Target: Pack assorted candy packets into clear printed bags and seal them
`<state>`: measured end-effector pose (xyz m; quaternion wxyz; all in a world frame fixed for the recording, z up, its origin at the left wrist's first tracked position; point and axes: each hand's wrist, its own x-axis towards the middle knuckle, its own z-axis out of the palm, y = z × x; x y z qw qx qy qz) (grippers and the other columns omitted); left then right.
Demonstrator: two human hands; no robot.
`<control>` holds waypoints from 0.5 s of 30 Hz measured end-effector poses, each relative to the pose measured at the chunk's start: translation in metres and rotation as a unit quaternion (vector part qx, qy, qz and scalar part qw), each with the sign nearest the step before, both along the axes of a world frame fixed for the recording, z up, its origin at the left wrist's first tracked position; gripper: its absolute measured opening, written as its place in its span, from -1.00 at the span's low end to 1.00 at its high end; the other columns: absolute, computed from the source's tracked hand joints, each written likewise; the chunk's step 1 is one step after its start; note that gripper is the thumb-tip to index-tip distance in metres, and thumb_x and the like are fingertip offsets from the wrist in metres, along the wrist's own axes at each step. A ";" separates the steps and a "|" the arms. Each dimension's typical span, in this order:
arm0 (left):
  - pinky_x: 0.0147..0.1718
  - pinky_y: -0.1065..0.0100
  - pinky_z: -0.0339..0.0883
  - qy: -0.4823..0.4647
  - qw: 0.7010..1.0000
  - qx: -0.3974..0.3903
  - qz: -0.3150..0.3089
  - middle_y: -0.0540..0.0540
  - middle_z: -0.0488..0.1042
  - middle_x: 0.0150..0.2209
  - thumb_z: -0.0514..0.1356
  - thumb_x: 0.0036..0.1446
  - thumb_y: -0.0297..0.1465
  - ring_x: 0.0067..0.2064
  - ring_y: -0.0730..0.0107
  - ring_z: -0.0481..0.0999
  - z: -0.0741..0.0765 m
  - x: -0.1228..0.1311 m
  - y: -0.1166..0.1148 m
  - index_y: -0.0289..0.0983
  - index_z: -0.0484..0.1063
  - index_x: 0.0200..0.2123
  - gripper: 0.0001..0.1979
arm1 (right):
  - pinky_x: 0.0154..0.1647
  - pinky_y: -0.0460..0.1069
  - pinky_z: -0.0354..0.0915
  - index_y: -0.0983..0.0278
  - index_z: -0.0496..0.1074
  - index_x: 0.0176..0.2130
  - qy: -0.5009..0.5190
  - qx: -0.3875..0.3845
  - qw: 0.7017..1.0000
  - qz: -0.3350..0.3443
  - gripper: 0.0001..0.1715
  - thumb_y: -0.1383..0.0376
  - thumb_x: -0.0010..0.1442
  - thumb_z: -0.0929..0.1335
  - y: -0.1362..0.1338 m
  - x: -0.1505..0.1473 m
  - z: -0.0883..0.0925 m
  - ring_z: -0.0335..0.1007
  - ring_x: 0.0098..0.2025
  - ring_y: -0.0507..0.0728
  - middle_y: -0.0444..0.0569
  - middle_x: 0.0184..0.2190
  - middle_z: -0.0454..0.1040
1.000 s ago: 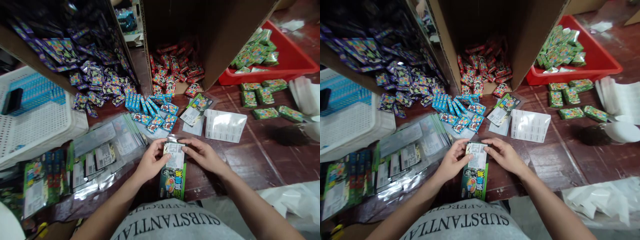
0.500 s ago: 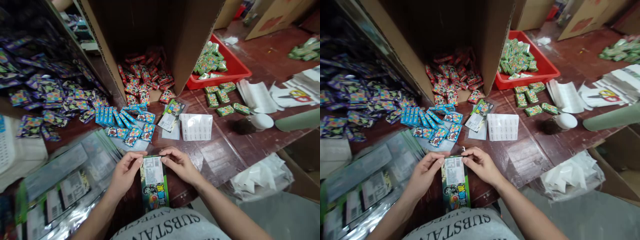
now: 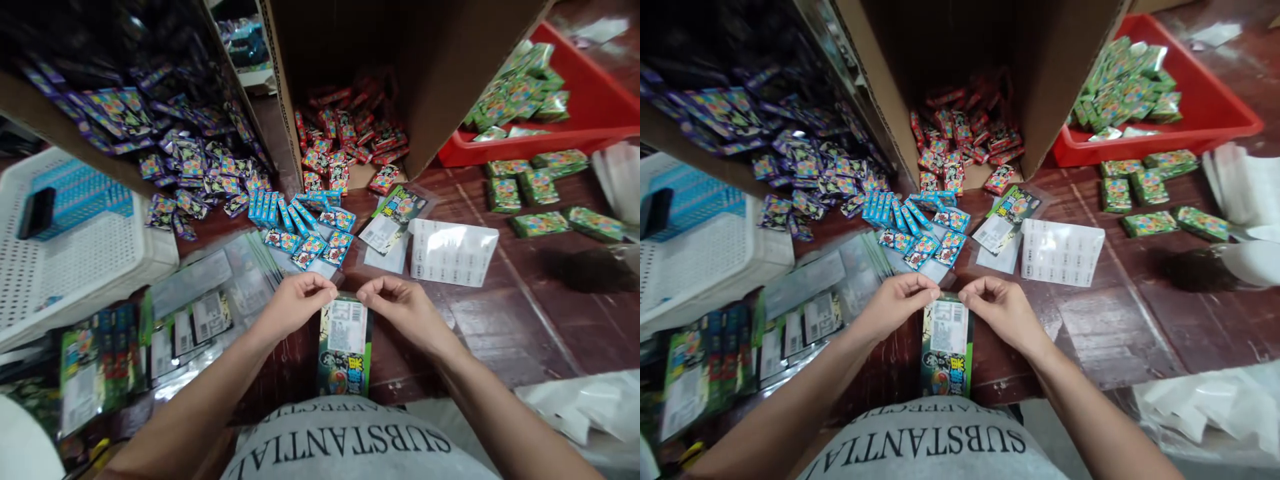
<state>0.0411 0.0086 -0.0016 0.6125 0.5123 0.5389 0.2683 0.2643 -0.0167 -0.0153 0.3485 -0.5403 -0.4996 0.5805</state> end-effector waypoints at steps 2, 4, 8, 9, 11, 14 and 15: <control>-0.26 0.37 0.35 -0.005 1.000 -0.014 -0.011 0.00 0.59 -0.40 0.33 0.10 -0.32 -0.37 0.47 0.51 0.002 -0.001 0.003 -0.27 0.57 -0.38 -0.87 | -0.19 0.04 0.43 0.21 0.57 -0.33 0.008 -0.012 1.000 0.005 -0.72 0.05 0.19 0.47 0.003 0.001 0.003 0.51 -0.33 0.08 -0.08 -0.34 0.63; -0.23 0.35 0.37 -0.013 0.999 -0.030 -0.033 -0.04 0.63 -0.36 0.35 0.10 -0.29 -0.33 0.44 0.54 0.000 -0.004 0.005 -0.27 0.60 -0.35 -0.84 | -0.18 0.03 0.43 0.20 0.59 -0.33 0.007 -0.011 1.000 0.015 -0.71 0.04 0.19 0.47 0.003 0.005 0.003 0.53 -0.32 0.09 -0.08 -0.33 0.64; -0.12 0.29 0.42 -0.027 0.996 -0.035 -0.078 -0.09 0.67 -0.21 0.38 0.08 -0.28 -0.21 0.37 0.61 -0.007 -0.009 0.006 -0.24 0.62 -0.23 -0.80 | -0.10 0.04 0.44 0.17 0.62 -0.28 0.003 0.021 0.998 0.055 -0.74 0.05 0.24 0.45 -0.004 0.013 0.000 0.57 -0.21 0.12 -0.06 -0.24 0.66; -0.11 0.29 0.43 -0.027 0.996 -0.026 -0.085 -0.08 0.67 -0.20 0.38 0.08 -0.29 -0.19 0.36 0.61 -0.008 -0.010 0.006 -0.24 0.61 -0.22 -0.80 | -0.07 0.05 0.44 0.16 0.63 -0.26 0.003 0.036 0.997 0.070 -0.74 0.06 0.27 0.43 -0.005 0.016 0.000 0.58 -0.16 0.13 -0.06 -0.19 0.66; -0.12 0.28 0.44 -0.005 0.995 0.006 -0.103 -0.06 0.66 -0.21 0.36 0.12 -0.30 -0.18 0.35 0.61 -0.010 -0.011 0.007 -0.23 0.59 -0.24 -0.85 | 0.00 0.06 0.44 0.14 0.63 -0.22 -0.013 0.085 0.990 0.108 -0.75 0.07 0.32 0.40 -0.003 0.023 0.002 0.56 -0.05 0.14 -0.03 -0.09 0.64; -0.09 0.25 0.44 0.064 0.982 0.075 -0.159 -0.05 0.65 -0.18 0.27 0.23 -0.31 -0.15 0.32 0.61 -0.010 -0.010 0.014 -0.20 0.58 -0.28 -0.89 | 0.13 0.13 0.37 0.14 0.60 -0.09 -0.140 0.214 0.961 0.108 -0.73 0.08 0.34 0.38 0.022 0.046 0.010 0.47 0.10 0.19 0.03 0.04 0.56; -0.06 0.23 0.43 0.089 0.974 0.106 -0.181 -0.06 0.64 -0.15 0.25 0.25 -0.32 -0.12 0.31 0.61 -0.009 -0.008 0.017 -0.19 0.57 -0.29 -0.88 | 0.18 0.18 0.32 0.16 0.57 -0.03 -0.206 0.259 0.940 0.081 -0.69 0.07 0.33 0.38 0.037 0.059 0.014 0.43 0.14 0.22 0.07 0.07 0.53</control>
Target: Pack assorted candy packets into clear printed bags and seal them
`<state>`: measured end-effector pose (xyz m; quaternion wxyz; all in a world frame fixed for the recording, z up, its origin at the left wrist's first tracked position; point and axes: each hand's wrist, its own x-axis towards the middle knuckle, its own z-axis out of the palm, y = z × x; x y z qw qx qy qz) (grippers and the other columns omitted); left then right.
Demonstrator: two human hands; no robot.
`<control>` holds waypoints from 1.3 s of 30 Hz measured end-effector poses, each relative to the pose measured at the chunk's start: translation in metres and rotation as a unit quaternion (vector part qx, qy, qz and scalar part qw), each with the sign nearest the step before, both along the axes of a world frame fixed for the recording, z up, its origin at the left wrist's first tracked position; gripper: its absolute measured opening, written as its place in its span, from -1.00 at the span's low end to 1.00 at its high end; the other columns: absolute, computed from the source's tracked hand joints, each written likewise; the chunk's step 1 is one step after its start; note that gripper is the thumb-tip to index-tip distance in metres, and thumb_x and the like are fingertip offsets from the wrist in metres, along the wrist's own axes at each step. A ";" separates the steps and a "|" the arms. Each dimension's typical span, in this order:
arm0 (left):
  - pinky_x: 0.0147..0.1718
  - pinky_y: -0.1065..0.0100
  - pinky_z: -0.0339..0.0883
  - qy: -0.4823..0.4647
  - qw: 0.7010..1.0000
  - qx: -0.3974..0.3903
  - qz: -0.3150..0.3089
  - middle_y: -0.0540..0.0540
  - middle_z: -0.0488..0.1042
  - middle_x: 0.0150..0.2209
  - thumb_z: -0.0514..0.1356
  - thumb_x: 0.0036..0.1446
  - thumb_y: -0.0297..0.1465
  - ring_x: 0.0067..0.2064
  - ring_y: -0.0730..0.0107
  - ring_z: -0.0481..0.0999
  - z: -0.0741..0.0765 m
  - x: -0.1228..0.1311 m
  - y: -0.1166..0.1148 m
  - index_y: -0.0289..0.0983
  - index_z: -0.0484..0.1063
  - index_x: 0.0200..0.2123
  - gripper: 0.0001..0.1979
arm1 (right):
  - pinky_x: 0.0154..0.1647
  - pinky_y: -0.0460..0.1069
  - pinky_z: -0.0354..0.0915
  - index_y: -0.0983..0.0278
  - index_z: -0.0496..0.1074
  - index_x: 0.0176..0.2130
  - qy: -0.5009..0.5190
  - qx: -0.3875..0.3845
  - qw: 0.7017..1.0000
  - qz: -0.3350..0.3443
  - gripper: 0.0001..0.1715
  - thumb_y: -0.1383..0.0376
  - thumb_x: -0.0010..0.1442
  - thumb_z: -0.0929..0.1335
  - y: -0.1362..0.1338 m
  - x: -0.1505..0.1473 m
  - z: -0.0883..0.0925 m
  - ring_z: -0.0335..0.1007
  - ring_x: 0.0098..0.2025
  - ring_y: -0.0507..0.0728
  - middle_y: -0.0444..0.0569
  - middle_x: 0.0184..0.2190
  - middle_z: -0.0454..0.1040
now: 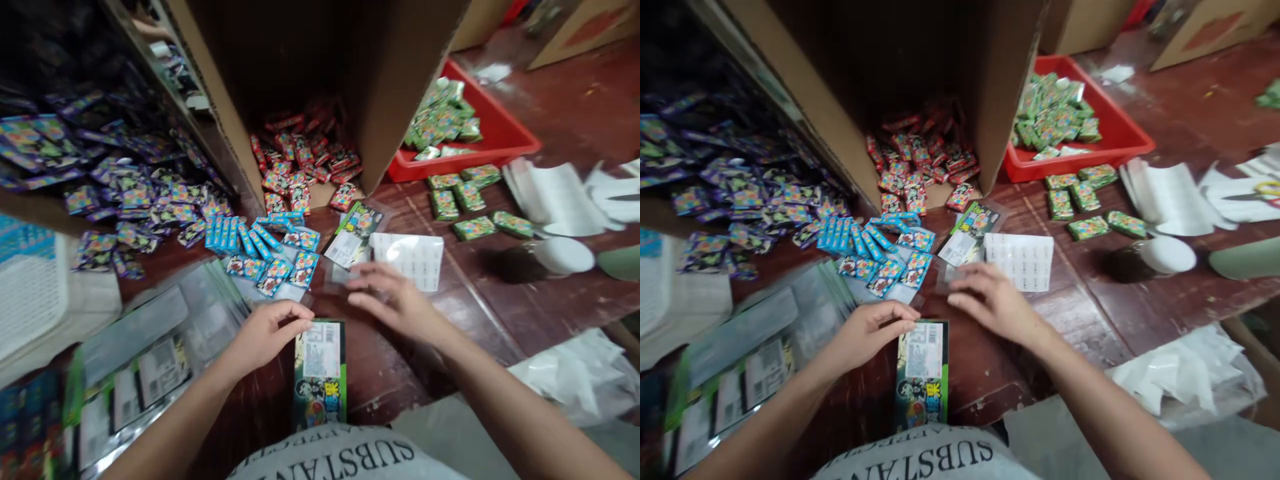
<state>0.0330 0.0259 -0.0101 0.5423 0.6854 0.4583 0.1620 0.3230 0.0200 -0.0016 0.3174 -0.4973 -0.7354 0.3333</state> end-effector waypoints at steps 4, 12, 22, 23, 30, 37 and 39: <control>0.14 0.10 0.35 0.047 0.985 0.156 -0.049 -0.08 0.55 0.09 0.24 0.27 -0.36 0.10 0.22 0.53 0.010 0.023 0.016 -0.17 0.58 -0.31 -0.88 | 0.17 0.40 0.17 0.24 0.51 0.07 -0.244 0.065 0.958 -0.137 -0.43 -0.01 0.18 0.47 0.067 0.056 0.007 0.28 0.21 0.49 0.21 0.09 0.51; 0.13 0.07 0.39 -0.093 0.982 0.153 0.060 -0.17 0.53 0.11 0.30 0.23 -0.35 0.12 0.18 0.53 0.003 0.109 0.063 -0.17 0.42 0.07 -0.66 | -0.26 0.01 0.32 0.19 0.53 -0.32 -0.224 -0.055 0.973 -0.020 -0.75 0.06 0.22 0.42 0.092 0.073 -0.001 0.51 -0.31 0.13 -0.10 -0.35 0.60; -0.19 0.31 0.45 -0.195 0.979 0.014 0.063 -0.08 0.61 -0.24 0.23 0.24 -0.37 -0.21 0.37 0.58 -0.023 0.141 0.087 -0.25 0.51 -0.18 -0.89 | -0.18 0.04 0.39 0.19 0.56 -0.15 -0.015 -0.051 0.998 -0.038 -0.62 -0.02 0.20 0.46 0.059 0.067 0.014 0.52 -0.21 0.16 -0.01 -0.21 0.62; -0.20 0.32 0.45 -0.195 0.978 0.002 0.071 -0.07 0.61 -0.25 0.24 0.23 -0.38 -0.22 0.37 0.58 -0.024 0.141 0.087 -0.25 0.51 -0.18 -0.89 | -0.15 0.05 0.40 0.19 0.56 -0.13 0.003 -0.051 0.998 -0.042 -0.63 0.01 0.19 0.47 0.057 0.069 0.014 0.52 -0.17 0.16 0.00 -0.18 0.61; -0.23 0.30 0.46 -0.157 0.976 -0.061 0.134 -0.09 0.62 -0.30 0.26 0.16 -0.47 -0.29 0.38 0.59 -0.023 0.143 0.085 -0.28 0.53 -0.23 -0.91 | -0.07 0.08 0.41 0.17 0.56 -0.26 0.087 0.012 0.993 -0.073 -0.81 0.11 0.25 0.45 0.054 0.070 0.010 0.49 -0.15 0.14 -0.03 -0.22 0.55; -0.18 0.21 0.48 -0.119 0.988 0.019 0.094 -0.14 0.63 -0.26 0.26 0.18 -0.45 -0.24 0.27 0.62 -0.026 0.147 0.082 -0.29 0.52 -0.14 -0.84 | -0.20 0.07 0.46 0.21 0.38 0.16 0.161 -0.073 0.983 -0.047 -0.39 0.07 0.20 0.48 0.059 0.047 -0.001 0.50 -0.28 0.11 -0.08 -0.31 0.54; -0.14 0.15 0.48 -0.076 0.993 0.045 0.084 -0.16 0.63 -0.25 0.26 0.20 -0.46 -0.21 0.21 0.62 -0.019 0.145 0.080 -0.30 0.52 -0.09 -0.80 | -0.14 0.10 0.47 0.14 0.37 0.17 0.179 -0.042 0.980 -0.070 -0.41 0.09 0.21 0.48 0.052 0.042 0.004 0.52 -0.26 0.12 -0.08 -0.29 0.54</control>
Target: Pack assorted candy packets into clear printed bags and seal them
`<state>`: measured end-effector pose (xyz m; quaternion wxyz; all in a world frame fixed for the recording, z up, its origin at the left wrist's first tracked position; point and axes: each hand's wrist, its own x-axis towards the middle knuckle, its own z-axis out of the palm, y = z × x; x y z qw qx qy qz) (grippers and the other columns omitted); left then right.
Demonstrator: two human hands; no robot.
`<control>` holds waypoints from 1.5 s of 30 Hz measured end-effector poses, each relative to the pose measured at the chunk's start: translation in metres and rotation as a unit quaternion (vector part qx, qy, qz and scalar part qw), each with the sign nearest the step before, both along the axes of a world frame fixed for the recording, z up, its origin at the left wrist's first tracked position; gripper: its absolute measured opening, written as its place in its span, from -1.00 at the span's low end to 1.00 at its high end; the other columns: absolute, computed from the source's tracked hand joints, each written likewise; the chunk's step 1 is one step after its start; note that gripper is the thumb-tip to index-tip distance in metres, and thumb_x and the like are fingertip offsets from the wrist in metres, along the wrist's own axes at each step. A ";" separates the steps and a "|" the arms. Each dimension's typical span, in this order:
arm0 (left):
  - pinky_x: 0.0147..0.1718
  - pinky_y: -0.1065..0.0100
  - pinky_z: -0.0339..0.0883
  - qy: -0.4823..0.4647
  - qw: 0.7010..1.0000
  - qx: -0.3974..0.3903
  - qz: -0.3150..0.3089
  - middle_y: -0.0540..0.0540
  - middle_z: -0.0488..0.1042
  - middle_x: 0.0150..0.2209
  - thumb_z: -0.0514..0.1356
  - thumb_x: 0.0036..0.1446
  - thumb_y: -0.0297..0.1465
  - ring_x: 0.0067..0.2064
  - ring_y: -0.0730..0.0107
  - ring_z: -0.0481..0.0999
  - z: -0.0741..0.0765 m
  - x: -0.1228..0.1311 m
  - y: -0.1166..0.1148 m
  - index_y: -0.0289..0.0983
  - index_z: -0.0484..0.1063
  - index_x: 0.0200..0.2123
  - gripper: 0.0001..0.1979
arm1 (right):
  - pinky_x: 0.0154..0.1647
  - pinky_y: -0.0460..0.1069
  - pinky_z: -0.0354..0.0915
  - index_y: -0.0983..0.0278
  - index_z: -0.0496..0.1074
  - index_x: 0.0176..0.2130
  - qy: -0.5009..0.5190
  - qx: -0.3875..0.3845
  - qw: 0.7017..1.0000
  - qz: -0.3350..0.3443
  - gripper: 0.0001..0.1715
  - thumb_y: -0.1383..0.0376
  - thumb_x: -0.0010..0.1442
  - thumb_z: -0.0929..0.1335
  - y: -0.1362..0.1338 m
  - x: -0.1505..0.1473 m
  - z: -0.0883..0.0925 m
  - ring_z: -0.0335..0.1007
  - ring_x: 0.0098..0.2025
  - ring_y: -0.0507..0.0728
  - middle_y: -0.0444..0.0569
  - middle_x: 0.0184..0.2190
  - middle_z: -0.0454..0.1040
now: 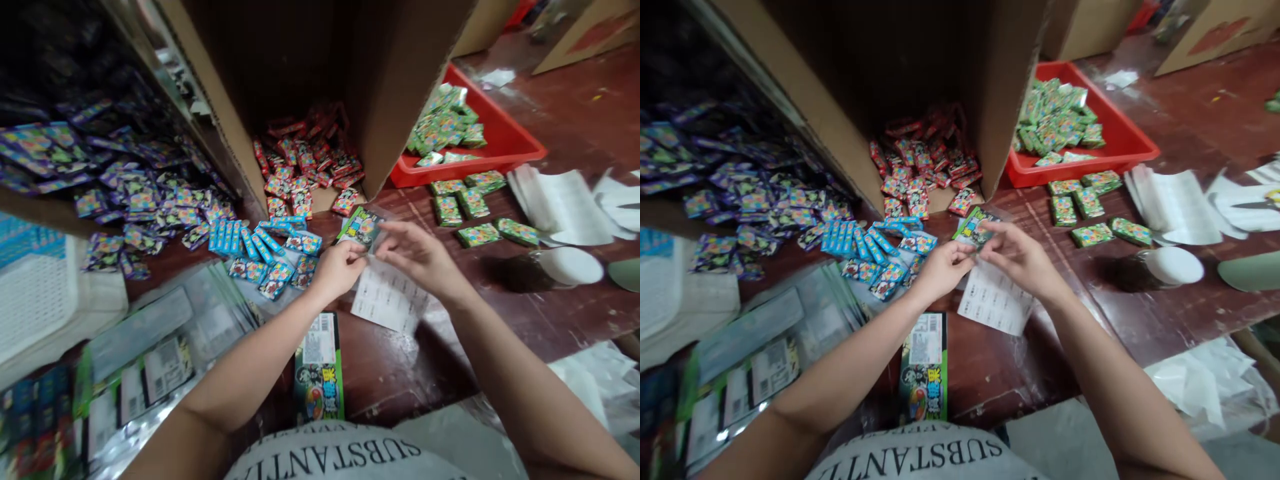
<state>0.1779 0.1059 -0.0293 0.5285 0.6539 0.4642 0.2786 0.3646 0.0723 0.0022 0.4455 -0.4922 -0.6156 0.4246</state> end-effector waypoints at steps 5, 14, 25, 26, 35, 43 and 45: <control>0.17 0.02 0.28 0.136 0.967 0.211 -0.035 -0.22 0.52 0.09 0.22 0.29 -0.44 0.15 0.08 0.44 0.022 -0.042 -0.023 -0.26 0.52 0.01 -0.76 | -0.07 0.15 0.48 0.00 0.34 0.20 0.056 0.009 0.996 -0.065 -0.33 0.16 0.16 0.53 -0.023 -0.004 0.012 0.52 -0.22 0.17 -0.11 -0.29 0.53; 0.14 0.04 0.27 0.215 0.952 0.178 -0.126 -0.13 0.55 -0.10 0.18 0.24 -0.50 0.02 0.15 0.45 0.032 -0.130 -0.079 -0.22 0.58 -0.22 -0.83 | -0.03 0.15 0.46 0.08 0.22 0.28 0.053 -0.093 0.989 0.103 -0.31 0.18 0.26 0.46 -0.060 -0.067 0.003 0.51 -0.21 0.14 -0.11 -0.29 0.52; -0.03 0.18 0.48 -0.007 0.997 -0.051 -0.064 -0.13 0.61 -0.07 0.22 0.16 -0.45 -0.04 0.23 0.61 0.022 -0.142 -0.089 -0.21 0.50 -0.14 -0.82 | -0.08 0.13 0.41 0.13 -0.07 0.44 -0.071 -0.033 0.984 0.157 -0.08 0.28 0.28 0.40 -0.068 -0.109 -0.002 0.47 -0.15 0.17 -0.05 -0.20 0.50; 0.00 0.16 0.47 -0.017 0.996 -0.056 -0.060 -0.15 0.61 -0.06 0.22 0.14 -0.47 -0.02 0.22 0.61 0.021 -0.143 -0.090 -0.21 0.48 -0.12 -0.79 | -0.05 0.16 0.39 0.10 -0.11 0.46 -0.111 0.008 0.984 0.139 -0.05 0.28 0.28 0.40 -0.070 -0.110 -0.002 0.46 -0.11 0.21 -0.02 -0.14 0.50; 0.01 0.18 0.47 -0.067 0.990 -0.098 -0.076 -0.16 0.59 -0.08 0.28 0.11 -0.48 -0.04 0.25 0.61 0.027 -0.144 -0.092 -0.25 0.45 -0.08 -0.73 | 0.07 0.31 0.12 -0.07 -0.42 0.48 -0.302 0.126 0.938 0.115 0.04 0.35 0.38 0.32 -0.087 -0.126 -0.002 0.38 -0.07 0.30 -0.10 -0.10 0.62; -0.06 0.28 0.46 -0.101 0.991 -0.078 0.036 -0.10 0.56 -0.04 0.39 0.07 -0.35 -0.04 0.27 0.55 0.038 -0.193 -0.075 -0.17 0.49 0.08 -0.53 | 0.26 0.35 0.21 -0.10 -0.20 0.46 -0.089 0.056 0.994 0.007 -0.03 0.16 0.32 0.39 -0.097 -0.099 -0.007 0.26 0.26 0.31 0.05 0.29 0.28; -0.01 0.30 0.43 -0.163 0.974 -0.060 0.144 -0.08 0.52 0.09 0.39 0.10 -0.33 0.06 0.27 0.51 0.038 -0.208 -0.081 -0.11 0.47 0.10 -0.53 | 0.20 0.33 0.31 -0.12 -0.14 0.44 0.003 0.022 0.998 -0.063 -0.02 0.10 0.27 0.43 -0.106 -0.096 -0.016 0.29 0.26 0.31 0.08 0.31 0.22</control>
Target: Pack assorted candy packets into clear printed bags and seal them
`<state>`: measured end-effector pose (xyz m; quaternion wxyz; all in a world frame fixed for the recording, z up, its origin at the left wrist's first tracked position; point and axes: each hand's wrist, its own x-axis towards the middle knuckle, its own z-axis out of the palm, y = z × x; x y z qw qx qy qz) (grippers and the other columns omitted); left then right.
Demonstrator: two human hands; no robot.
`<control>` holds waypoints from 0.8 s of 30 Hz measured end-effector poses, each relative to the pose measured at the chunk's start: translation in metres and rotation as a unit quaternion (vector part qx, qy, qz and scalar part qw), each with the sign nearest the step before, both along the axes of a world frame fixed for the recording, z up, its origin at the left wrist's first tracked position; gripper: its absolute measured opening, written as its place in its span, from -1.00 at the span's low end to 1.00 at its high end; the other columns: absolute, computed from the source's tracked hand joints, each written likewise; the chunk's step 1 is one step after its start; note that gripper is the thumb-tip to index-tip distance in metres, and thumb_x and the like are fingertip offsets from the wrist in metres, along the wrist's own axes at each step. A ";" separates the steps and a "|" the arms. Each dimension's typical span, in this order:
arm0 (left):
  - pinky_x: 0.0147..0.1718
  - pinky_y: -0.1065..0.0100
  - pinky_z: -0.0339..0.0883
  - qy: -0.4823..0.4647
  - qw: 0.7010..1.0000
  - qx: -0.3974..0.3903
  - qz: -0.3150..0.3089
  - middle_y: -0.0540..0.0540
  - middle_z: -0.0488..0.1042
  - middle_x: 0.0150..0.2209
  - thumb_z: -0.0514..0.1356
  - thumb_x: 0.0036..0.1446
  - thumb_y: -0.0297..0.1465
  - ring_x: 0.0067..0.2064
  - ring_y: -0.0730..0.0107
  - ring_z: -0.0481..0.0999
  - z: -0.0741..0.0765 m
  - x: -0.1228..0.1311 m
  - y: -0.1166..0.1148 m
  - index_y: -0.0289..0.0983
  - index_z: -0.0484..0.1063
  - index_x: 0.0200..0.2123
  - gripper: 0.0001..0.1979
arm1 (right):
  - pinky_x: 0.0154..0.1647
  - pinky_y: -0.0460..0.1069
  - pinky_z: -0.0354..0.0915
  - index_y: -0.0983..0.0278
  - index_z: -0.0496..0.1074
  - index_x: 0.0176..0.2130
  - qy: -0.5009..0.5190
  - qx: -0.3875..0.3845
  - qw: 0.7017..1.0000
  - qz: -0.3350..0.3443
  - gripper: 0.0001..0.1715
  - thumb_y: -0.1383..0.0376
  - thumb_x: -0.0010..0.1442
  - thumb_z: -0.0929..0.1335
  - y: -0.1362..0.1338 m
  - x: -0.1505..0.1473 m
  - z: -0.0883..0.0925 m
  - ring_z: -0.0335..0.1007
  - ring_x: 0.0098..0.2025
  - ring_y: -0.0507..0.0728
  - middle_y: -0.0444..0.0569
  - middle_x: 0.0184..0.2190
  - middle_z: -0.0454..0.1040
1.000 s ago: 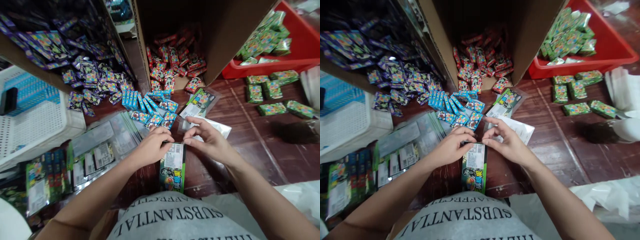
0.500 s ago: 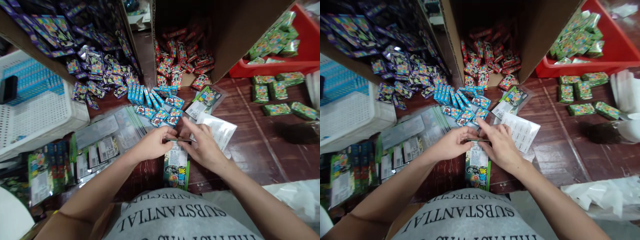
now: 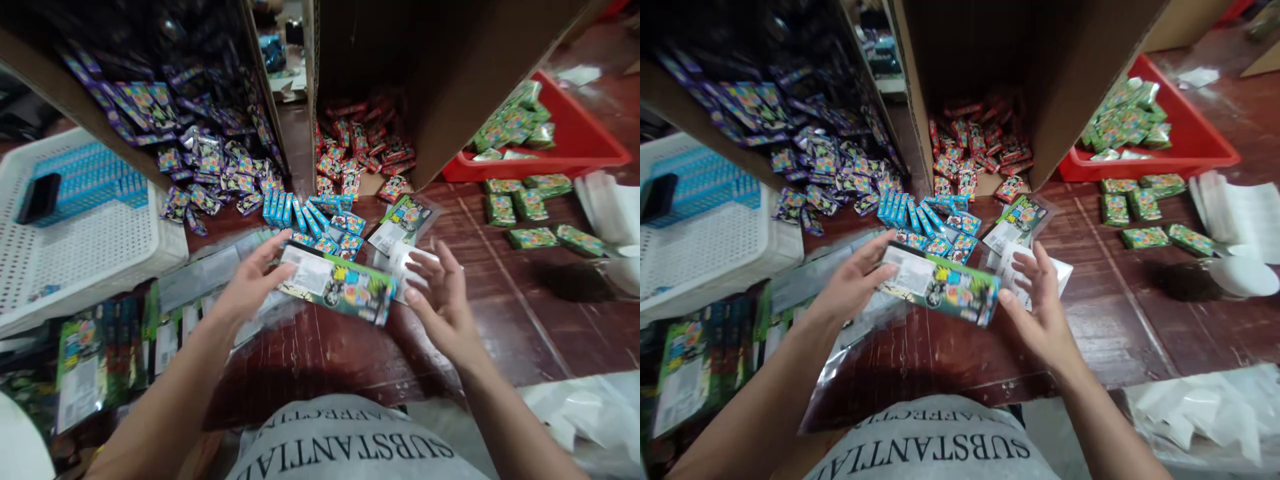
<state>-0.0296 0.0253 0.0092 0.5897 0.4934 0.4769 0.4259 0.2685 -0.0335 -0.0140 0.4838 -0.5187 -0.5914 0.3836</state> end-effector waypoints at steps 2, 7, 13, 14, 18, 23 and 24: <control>-0.04 0.33 0.44 -0.055 0.996 -0.008 0.074 -0.03 0.50 0.10 0.40 0.10 -0.34 0.04 0.31 0.50 -0.007 -0.003 -0.015 -0.04 0.42 0.13 -0.49 | 0.13 0.30 0.40 -0.09 -0.11 0.42 0.073 -0.054 0.996 -0.026 -0.02 0.05 0.24 0.45 -0.006 -0.007 -0.009 0.37 0.21 0.31 0.11 0.28 0.25; -0.17 0.37 0.45 -0.004 0.997 -0.025 0.074 0.00 0.53 -0.18 0.43 0.07 -0.34 -0.16 0.39 0.54 -0.032 0.015 -0.060 -0.18 0.44 -0.16 -0.70 | 0.12 0.27 0.45 0.04 0.04 0.35 0.109 -0.082 0.980 -0.144 -0.09 0.06 0.20 0.48 -0.001 -0.032 -0.015 0.43 0.13 0.31 0.11 0.14 0.37; -0.13 0.35 0.45 0.011 1.000 0.027 -0.002 -0.04 0.50 -0.05 0.38 0.13 -0.38 -0.13 0.42 0.58 -0.033 0.038 -0.056 -0.16 0.37 -0.01 -0.62 | -0.07 0.15 0.56 -0.10 -0.21 0.43 0.079 -0.044 0.992 0.083 0.15 0.15 0.18 0.51 0.007 -0.041 -0.018 0.47 0.06 0.25 0.08 0.20 0.29; -0.14 0.36 0.45 0.005 0.999 0.038 -0.001 -0.03 0.49 -0.06 0.37 0.15 -0.39 -0.15 0.43 0.58 -0.034 0.040 -0.054 -0.14 0.36 0.04 -0.59 | -0.08 0.14 0.56 -0.12 -0.21 0.43 0.071 -0.024 0.994 0.074 0.11 0.18 0.20 0.49 0.006 -0.043 -0.021 0.47 0.05 0.24 0.08 0.25 0.23; -0.19 0.38 0.45 -0.007 1.000 0.021 -0.017 -0.05 0.48 -0.06 0.34 0.18 -0.37 -0.16 0.42 0.56 -0.043 0.042 -0.056 -0.14 0.35 0.09 -0.57 | -0.04 0.14 0.52 -0.16 -0.17 0.45 0.037 0.005 0.995 0.097 0.02 0.26 0.29 0.43 0.003 -0.044 -0.032 0.49 -0.06 0.16 -0.01 0.07 0.38; -0.21 0.34 0.43 0.000 0.995 -0.065 -0.069 -0.05 0.55 -0.20 0.34 0.17 -0.33 -0.20 0.39 0.54 -0.045 0.031 -0.065 -0.20 0.43 -0.01 -0.67 | 0.01 0.09 0.48 -0.10 -0.11 0.46 0.063 -0.052 0.980 0.184 -0.04 0.27 0.31 0.41 0.000 -0.041 -0.036 0.47 -0.10 0.11 -0.10 -0.14 0.46; -0.21 0.33 0.43 0.001 0.995 -0.075 -0.070 -0.05 0.55 -0.21 0.34 0.16 -0.31 -0.21 0.38 0.53 -0.043 0.029 -0.064 -0.20 0.44 -0.03 -0.69 | -0.01 0.08 0.49 -0.11 -0.10 0.46 0.081 -0.058 0.980 0.174 -0.04 0.27 0.30 0.41 -0.001 -0.043 -0.036 0.48 -0.09 0.11 -0.10 -0.11 0.46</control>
